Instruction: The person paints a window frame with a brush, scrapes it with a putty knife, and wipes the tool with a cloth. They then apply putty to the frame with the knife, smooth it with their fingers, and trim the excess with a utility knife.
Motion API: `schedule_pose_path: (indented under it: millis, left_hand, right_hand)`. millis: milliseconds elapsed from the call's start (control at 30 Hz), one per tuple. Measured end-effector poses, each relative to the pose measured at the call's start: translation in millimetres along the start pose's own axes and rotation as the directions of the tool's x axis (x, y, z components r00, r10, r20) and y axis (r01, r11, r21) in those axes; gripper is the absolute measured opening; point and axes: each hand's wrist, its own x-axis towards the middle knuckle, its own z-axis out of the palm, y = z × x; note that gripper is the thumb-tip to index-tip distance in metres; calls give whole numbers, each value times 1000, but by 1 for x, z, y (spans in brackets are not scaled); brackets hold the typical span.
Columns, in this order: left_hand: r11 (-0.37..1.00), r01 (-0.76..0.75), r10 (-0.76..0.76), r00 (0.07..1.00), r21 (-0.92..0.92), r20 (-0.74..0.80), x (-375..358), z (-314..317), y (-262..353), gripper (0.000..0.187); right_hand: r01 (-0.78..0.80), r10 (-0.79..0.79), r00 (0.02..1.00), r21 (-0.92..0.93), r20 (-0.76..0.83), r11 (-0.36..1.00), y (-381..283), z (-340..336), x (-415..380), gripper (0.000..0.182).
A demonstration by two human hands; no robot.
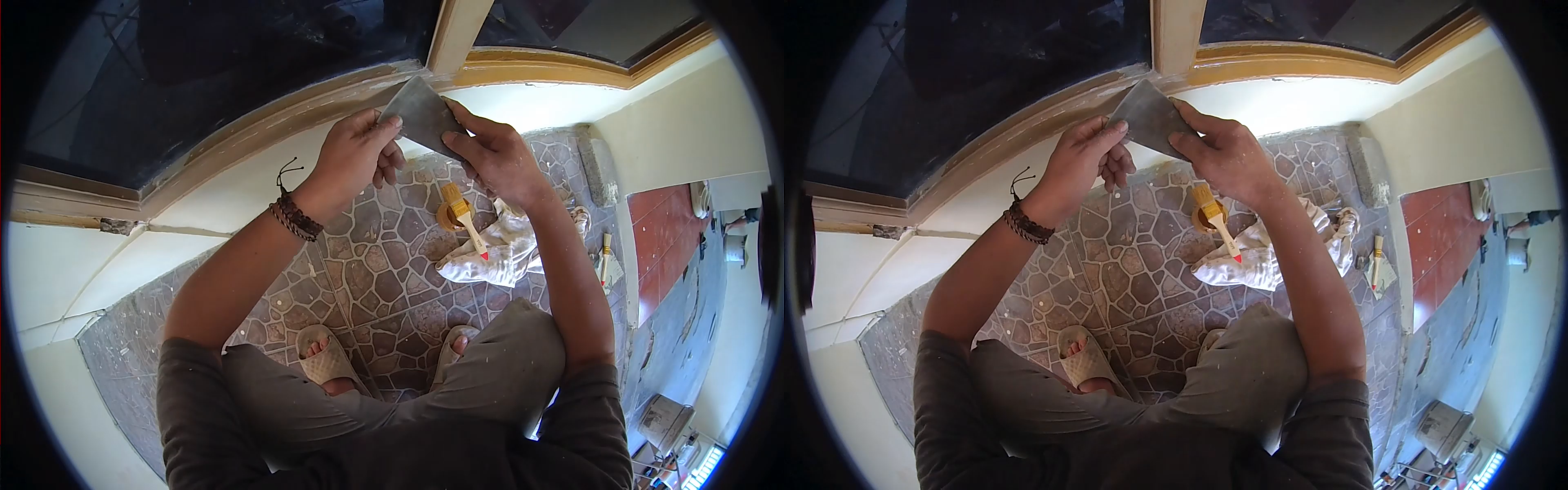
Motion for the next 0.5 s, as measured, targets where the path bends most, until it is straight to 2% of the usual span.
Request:
schedule_pose_path:
  millis: [33, 500]
  left_hand:
    - [996, 30, -30, 1000, -85, 5, 0, 1, 1, 26]
    - [994, 12, -16, 999, -108, -43, -6, 4, 6, 26]
  right_hand:
    - [-30, 30, 999, -1, 28, 1000, -3, -1, -1, 53]
    - [-9, 9, 1000, -17, 25, 1000, -5, 0, -4, 53]
